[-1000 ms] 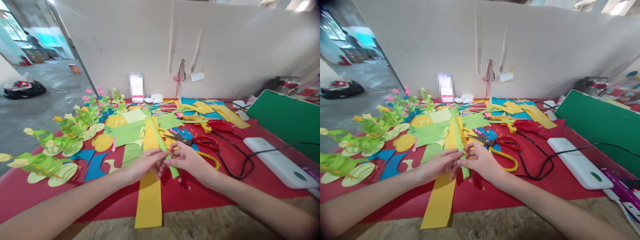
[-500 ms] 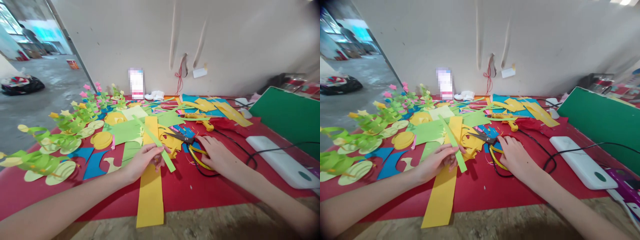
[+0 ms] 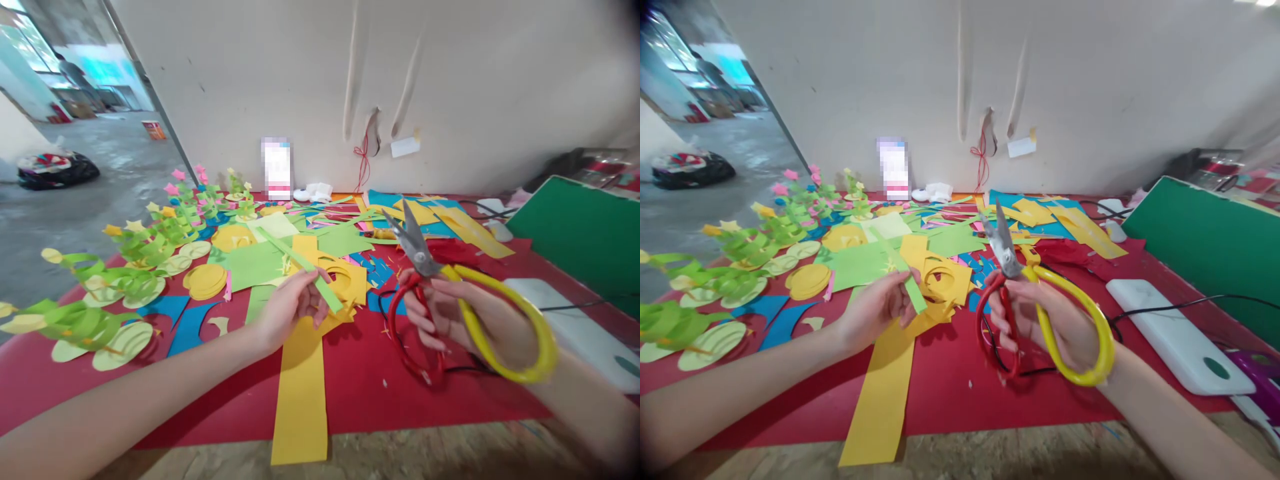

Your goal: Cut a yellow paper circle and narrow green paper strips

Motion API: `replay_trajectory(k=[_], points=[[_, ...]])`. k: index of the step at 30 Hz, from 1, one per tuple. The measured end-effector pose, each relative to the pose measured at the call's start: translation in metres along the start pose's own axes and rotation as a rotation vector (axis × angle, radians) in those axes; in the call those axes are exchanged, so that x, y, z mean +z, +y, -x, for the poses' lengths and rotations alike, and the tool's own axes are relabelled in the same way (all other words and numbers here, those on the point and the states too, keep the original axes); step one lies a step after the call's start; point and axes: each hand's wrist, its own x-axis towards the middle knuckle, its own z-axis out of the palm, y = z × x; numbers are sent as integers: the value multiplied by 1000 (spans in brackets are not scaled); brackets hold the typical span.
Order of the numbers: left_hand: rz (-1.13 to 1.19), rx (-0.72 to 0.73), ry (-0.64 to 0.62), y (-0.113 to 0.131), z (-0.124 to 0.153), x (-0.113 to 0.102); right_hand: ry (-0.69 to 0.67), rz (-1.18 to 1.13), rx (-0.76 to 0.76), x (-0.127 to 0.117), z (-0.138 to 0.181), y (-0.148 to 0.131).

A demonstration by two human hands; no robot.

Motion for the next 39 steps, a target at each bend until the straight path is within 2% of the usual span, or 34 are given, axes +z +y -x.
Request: replay_trajectory(k=[2,3,7,11,13,17,22,30,39], points=[[21,36,12,0,-5,-2,-121,-293,72,8,2,7],[30,53,18,0,-7,-3,-171,-350,79,11,3,11],[55,103,56,-5,-11,-6,-320,-426,82,18,8,21],[71,108,88,-6,-12,-8,-469,-453,276,23,11,13],[75,102,91,-6,-13,-8,-487,-441,364,25,12,9],[84,102,87,-6,-15,-8,-500,-386,422,25,11,13],[95,108,98,-8,-17,-9,-640,-455,369,18,7,33],[82,104,94,-7,-15,-7,-674,-552,320,18,3,34],[42,101,60,-9,-14,-7,-610,-590,304,13,4,39]])
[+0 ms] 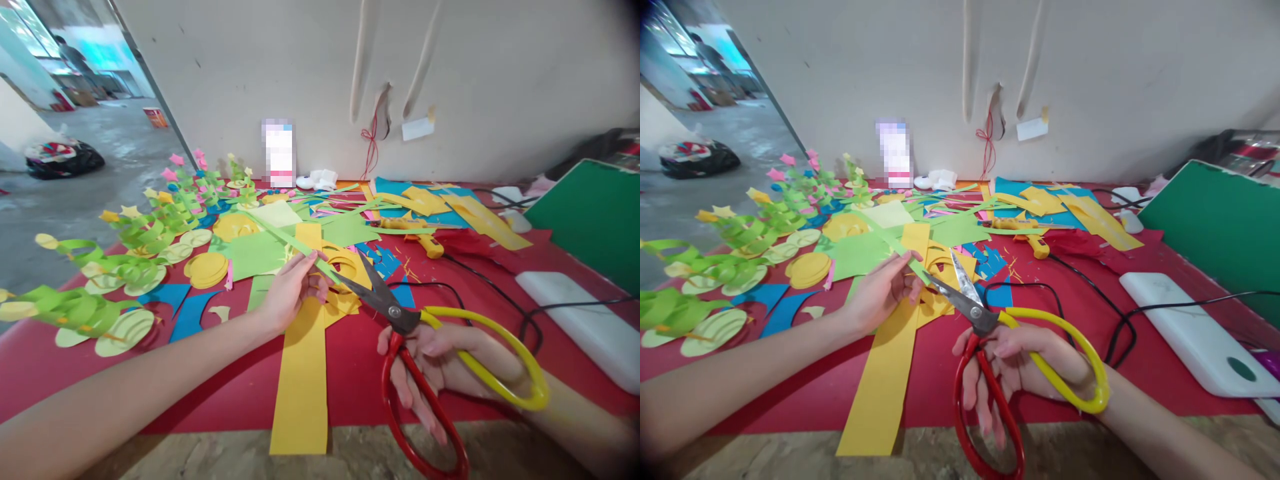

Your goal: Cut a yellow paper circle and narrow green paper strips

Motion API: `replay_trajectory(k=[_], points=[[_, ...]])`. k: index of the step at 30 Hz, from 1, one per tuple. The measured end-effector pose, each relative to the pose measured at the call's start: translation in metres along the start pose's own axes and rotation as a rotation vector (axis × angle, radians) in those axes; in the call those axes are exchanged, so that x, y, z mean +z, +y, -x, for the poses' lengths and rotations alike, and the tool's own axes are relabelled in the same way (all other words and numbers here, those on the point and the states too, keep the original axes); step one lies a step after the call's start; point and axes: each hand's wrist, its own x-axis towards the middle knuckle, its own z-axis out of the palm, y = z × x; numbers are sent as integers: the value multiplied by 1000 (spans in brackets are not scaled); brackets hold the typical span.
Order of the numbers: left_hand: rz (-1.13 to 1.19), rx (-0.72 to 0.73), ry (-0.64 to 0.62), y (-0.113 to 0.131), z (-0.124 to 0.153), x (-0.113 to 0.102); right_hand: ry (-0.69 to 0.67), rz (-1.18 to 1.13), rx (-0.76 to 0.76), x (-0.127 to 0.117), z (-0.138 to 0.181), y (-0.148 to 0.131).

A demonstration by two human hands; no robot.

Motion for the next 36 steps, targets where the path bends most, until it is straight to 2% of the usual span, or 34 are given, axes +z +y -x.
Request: replay_trajectory(k=[14,26,30,36], points=[[-8,8,10,-2,0,0,-50,-50,63,-3,-3,4],[-18,-2,-14,-1,1,-1,-36,-32,65,-6,-3,3],[-12,1,-20,1,2,1,20,11,36,-2,-3,2],[-18,-77,-42,1,8,6,2,16,45,1,-5,5]])
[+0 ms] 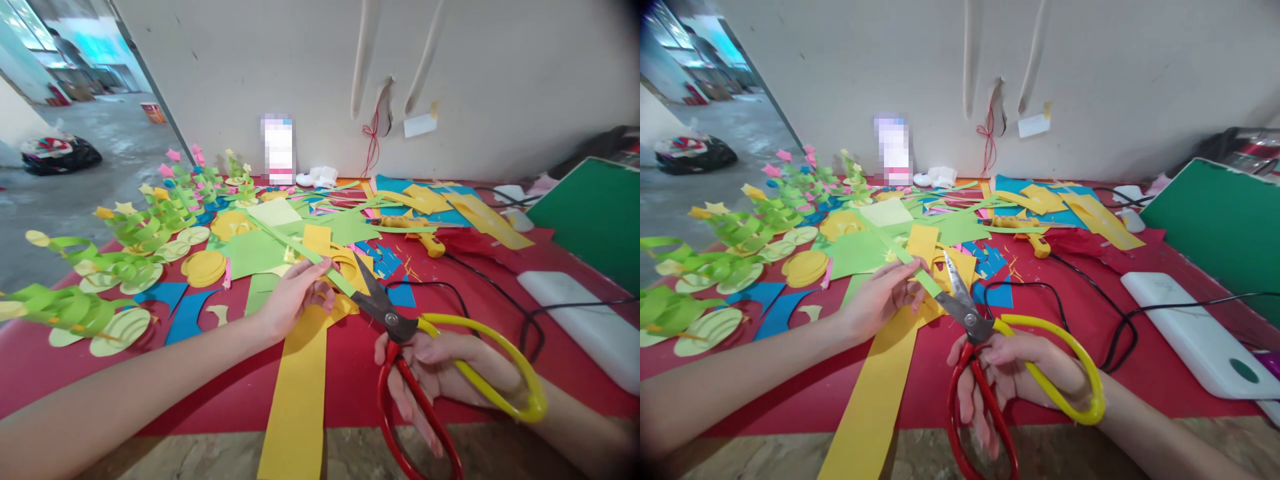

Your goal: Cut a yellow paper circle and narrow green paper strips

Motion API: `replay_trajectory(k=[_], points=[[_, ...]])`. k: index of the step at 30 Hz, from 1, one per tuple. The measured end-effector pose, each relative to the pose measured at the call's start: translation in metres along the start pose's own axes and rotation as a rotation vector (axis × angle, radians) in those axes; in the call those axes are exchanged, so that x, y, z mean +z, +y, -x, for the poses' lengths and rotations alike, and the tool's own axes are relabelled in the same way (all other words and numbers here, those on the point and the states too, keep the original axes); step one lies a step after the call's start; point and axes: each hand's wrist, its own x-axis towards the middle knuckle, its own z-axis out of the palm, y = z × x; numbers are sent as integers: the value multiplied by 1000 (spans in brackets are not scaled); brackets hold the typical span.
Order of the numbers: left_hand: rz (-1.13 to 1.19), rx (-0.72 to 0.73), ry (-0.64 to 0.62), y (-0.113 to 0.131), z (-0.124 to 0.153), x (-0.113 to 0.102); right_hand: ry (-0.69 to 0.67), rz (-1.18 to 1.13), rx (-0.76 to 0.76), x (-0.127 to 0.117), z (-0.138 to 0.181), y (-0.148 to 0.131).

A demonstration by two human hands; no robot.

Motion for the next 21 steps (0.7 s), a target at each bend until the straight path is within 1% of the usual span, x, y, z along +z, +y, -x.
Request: replay_trajectory(k=[5,10,14,21], points=[[-20,-48,-11,-5,6,6,58,23,-19,7,-2,3],[-70,-61,-22,-6,9,9,56,91,-69,8,-2,7],[-110,-65,-24,-4,9,10,87,103,-60,9,-2,7],[-124,-76,-39,-3,9,11,172,183,-38,17,0,4]])
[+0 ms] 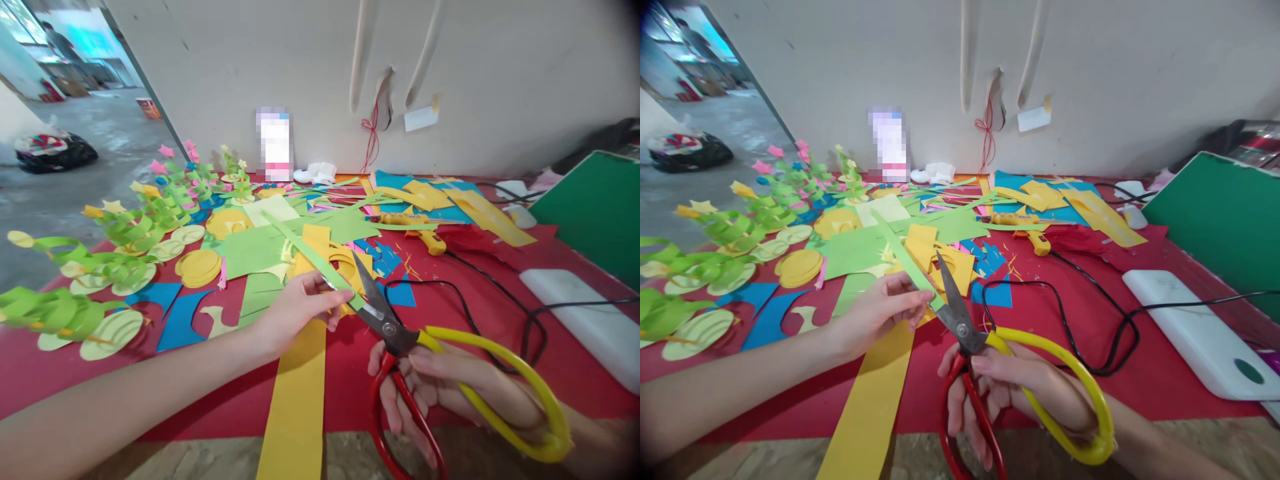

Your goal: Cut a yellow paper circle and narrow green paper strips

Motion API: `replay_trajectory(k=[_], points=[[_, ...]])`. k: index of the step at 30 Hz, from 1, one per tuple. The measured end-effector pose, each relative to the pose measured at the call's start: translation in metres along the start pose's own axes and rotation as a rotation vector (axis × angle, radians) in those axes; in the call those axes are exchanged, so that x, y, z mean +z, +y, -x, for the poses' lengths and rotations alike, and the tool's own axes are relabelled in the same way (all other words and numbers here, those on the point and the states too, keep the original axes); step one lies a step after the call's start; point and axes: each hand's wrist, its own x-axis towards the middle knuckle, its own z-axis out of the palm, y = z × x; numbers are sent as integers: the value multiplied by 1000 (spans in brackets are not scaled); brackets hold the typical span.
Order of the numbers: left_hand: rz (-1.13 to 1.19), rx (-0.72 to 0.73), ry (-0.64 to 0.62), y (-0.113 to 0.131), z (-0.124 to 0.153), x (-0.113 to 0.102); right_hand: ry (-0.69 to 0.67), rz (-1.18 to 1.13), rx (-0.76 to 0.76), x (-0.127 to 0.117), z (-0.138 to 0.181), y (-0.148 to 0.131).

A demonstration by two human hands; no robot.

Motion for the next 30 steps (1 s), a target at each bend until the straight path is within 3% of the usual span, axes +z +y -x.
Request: replay_trajectory(k=[9,20,30], points=[[12,-14,-68,0,1,-1,27,-54,-57,-2,4,11],[-7,16,-67,6,3,3,201,67,-102,0,5,22],[-39,37,-66,3,3,1,264,79,11,1,9,20]])
